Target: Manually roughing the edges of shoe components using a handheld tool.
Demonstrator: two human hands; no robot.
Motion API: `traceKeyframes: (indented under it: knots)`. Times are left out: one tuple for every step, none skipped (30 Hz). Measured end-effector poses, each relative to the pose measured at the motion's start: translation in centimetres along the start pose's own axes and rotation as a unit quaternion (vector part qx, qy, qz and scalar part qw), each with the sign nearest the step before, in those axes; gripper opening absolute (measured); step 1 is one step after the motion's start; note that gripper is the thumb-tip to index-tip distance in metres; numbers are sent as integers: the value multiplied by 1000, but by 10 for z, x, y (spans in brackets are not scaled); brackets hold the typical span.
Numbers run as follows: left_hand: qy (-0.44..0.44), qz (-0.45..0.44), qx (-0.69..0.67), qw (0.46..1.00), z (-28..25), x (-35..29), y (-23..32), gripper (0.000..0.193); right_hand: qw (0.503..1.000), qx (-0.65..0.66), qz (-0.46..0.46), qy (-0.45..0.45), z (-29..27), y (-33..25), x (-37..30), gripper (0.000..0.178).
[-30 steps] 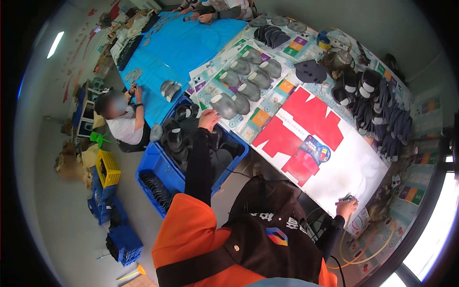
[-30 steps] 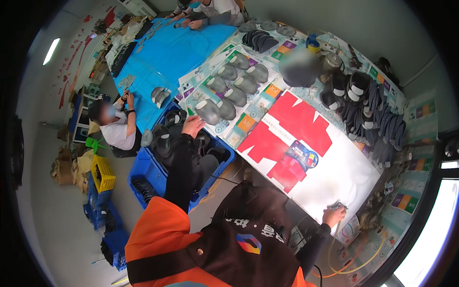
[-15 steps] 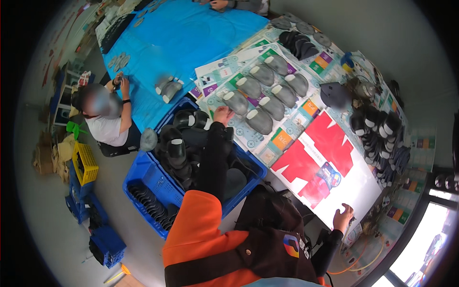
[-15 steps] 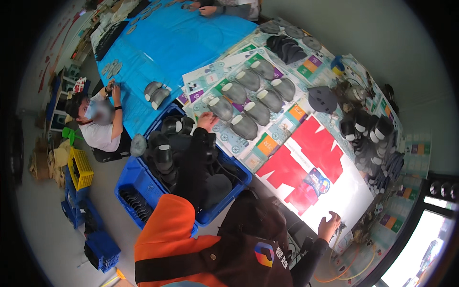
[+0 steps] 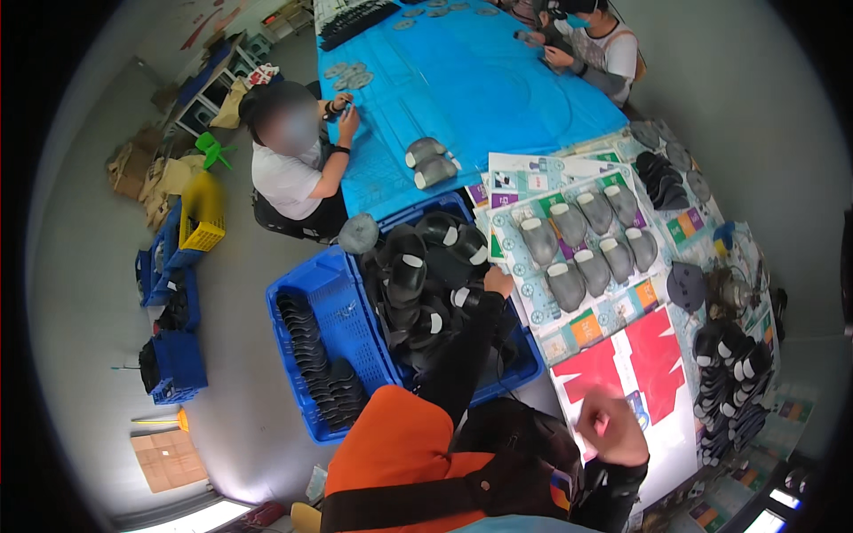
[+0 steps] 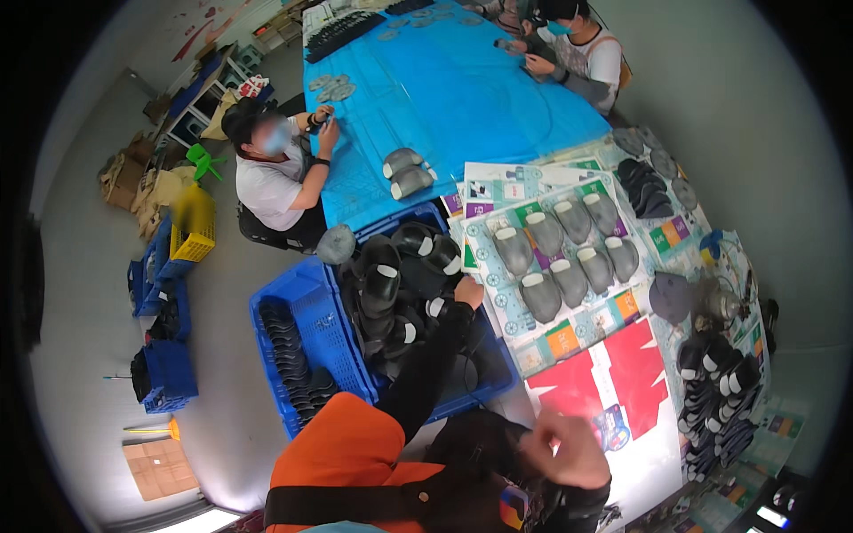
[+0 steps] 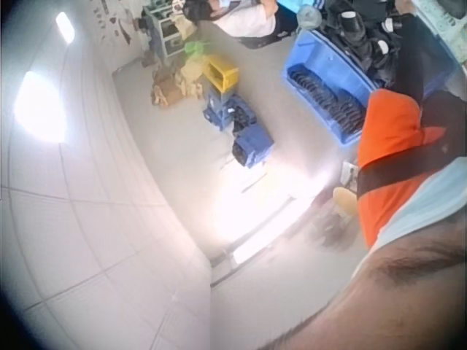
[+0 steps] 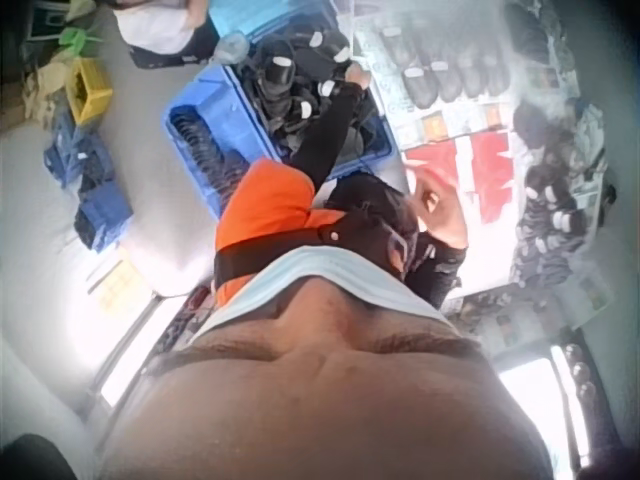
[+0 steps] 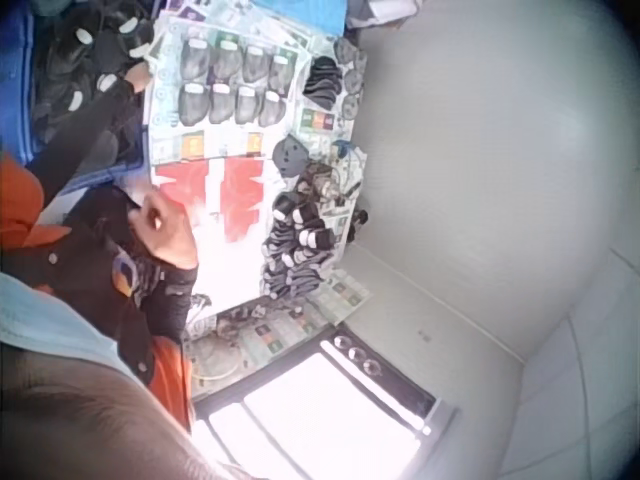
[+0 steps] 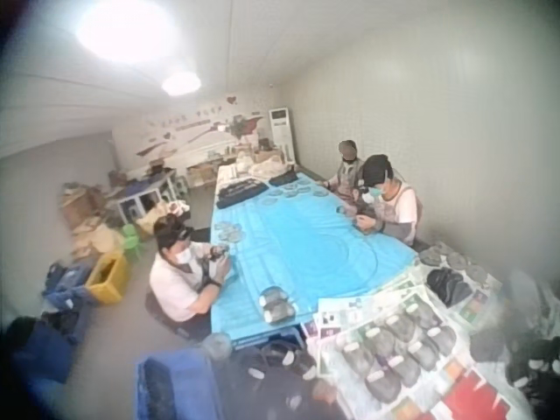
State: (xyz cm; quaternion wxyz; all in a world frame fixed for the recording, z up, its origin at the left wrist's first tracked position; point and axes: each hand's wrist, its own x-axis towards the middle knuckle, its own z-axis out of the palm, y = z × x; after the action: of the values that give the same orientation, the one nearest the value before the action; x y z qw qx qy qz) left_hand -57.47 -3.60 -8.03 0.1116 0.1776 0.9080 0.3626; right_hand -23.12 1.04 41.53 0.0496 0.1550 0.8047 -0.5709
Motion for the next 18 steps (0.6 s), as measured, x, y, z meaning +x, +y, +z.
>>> traceKeyframes:
  knots:
    - [-41, -73, -94, 992, 21, -9, 46, 31, 986, 73, -79, -126, -7, -21, 10, 33]
    - [-40, -74, -95, 992, 24, -3, 40, 31, 931, 149, -180, -279, -7, -51, 29, 21]
    - [-127, -76, -80, 986, 25, 9, 27, 32, 928, 150, -188, -285, -7, -74, 34, 21]
    - [-183, -87, -52, 978, 3, 26, -12, 34, 915, 103, -268, -284, -5, -99, 29, 27]
    - [-129, 60, 74, 987, -29, 42, -56, 38, 892, 60, -349, -281, -5, -121, 23, 35]
    - [-21, 22, 26, 999, -28, 42, -66, 41, 910, 119, -370, -146, -4, -128, 17, 32]
    - [-65, 34, 3, 997, 15, 29, -16, 41, 906, 155, -387, -79, -2, -131, 25, 31]
    - [-122, -127, -68, 982, 38, 6, 49, 44, 900, 182, -395, 17, -12, -110, 37, 31]
    - [-108, -110, 35, 987, 14, 15, 22, 44, 888, 189, -419, -1, -4, -126, 42, 31]
    - [-147, -126, -7, 981, 20, 4, 52, 50, 900, 32, -343, 267, 2, -124, 56, 26]
    - [-111, -146, 2, 983, 2, 10, 40, 52, 830, -103, -256, 485, 8, -132, 54, 20]
    - [-80, -168, 7, 983, -8, 10, 29, 55, 892, -128, -155, 404, 3, -132, 44, 22]
    - [-80, -179, -39, 980, -9, 7, 37, 55, 943, -67, -177, 273, -4, -130, 46, 18]
    - [-81, -192, -83, 975, -9, 6, 45, 55, 972, 0, -192, 137, -10, -124, 49, 15]
    - [-76, -150, -73, 983, -14, 12, 38, 49, 963, 49, -246, 97, 0, -123, 47, 14]
    - [-55, -144, -73, 985, -15, 14, 36, 51, 963, 47, -245, 98, 6, -120, 42, 14]
    - [-47, -134, -71, 987, -14, 11, 33, 48, 966, -35, -213, 142, 10, -117, 36, 14]
    - [-45, -120, -69, 989, -12, 12, 38, 46, 959, -118, -175, 189, 9, -110, 36, 13]
